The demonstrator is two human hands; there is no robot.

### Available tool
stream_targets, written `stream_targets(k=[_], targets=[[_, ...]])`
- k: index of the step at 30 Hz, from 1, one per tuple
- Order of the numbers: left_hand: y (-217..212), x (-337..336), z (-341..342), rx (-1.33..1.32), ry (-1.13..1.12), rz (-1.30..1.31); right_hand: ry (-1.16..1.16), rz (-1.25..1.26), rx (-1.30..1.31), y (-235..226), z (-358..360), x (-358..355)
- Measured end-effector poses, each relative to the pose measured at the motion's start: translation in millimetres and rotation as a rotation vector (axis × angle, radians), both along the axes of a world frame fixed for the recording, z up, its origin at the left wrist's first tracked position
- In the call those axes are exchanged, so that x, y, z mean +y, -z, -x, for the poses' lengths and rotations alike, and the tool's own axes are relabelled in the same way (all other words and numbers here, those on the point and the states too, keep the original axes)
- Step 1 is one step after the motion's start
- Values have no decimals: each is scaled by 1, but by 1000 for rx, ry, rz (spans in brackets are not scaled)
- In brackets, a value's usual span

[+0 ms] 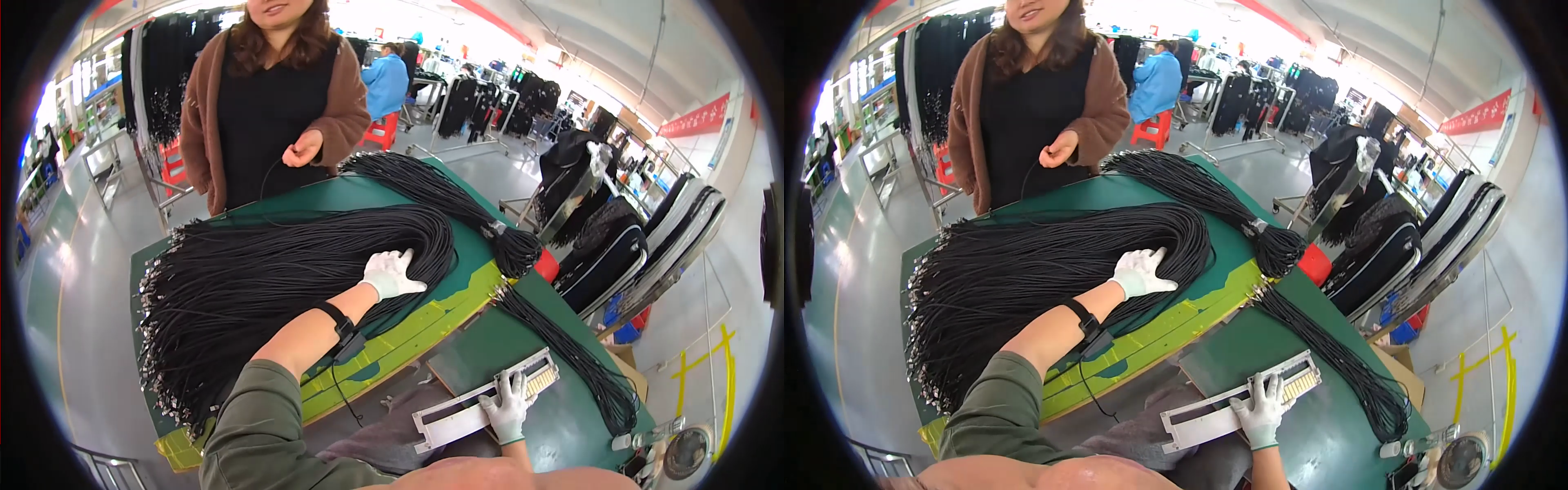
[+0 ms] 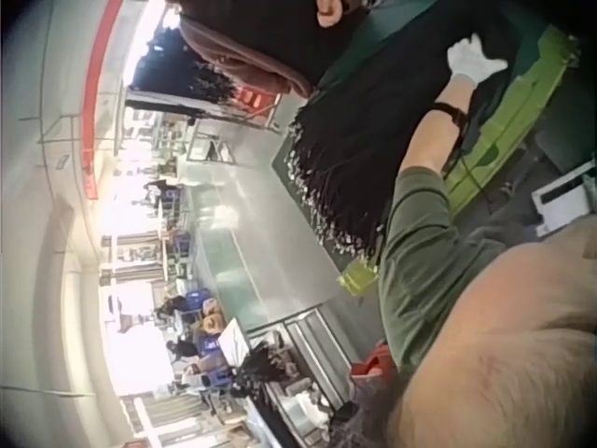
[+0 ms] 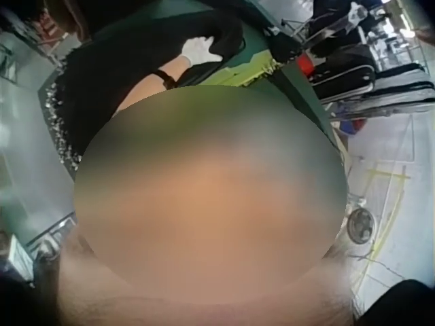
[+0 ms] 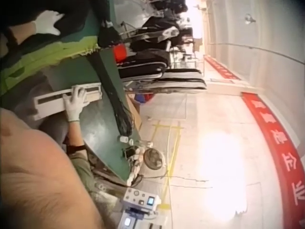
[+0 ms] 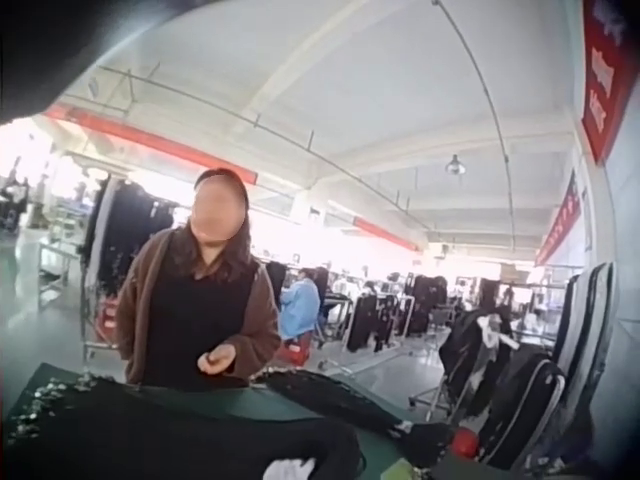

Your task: The person touches a bundle of black cords on a table and picks up a metal component. They then touch the cords again and pick up a single cord from the bundle.

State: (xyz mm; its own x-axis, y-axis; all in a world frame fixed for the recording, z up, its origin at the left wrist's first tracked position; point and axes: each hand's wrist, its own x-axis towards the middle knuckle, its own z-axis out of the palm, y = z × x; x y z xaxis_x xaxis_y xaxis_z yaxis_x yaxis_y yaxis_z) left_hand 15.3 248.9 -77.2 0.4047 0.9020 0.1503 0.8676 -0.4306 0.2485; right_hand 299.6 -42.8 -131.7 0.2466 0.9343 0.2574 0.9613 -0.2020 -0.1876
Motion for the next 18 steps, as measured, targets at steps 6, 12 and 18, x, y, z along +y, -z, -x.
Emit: stream_targets(k=[6,12,18], targets=[[1,5,-3,16,-8,-71,-6,-75,2,-1,-1,6],[6,-14,-2,17,5,-11,20,-53,11,4,2,-15],[21,-4,3,-11,-4,-39,-72,-58,37,-16,-1,10]])
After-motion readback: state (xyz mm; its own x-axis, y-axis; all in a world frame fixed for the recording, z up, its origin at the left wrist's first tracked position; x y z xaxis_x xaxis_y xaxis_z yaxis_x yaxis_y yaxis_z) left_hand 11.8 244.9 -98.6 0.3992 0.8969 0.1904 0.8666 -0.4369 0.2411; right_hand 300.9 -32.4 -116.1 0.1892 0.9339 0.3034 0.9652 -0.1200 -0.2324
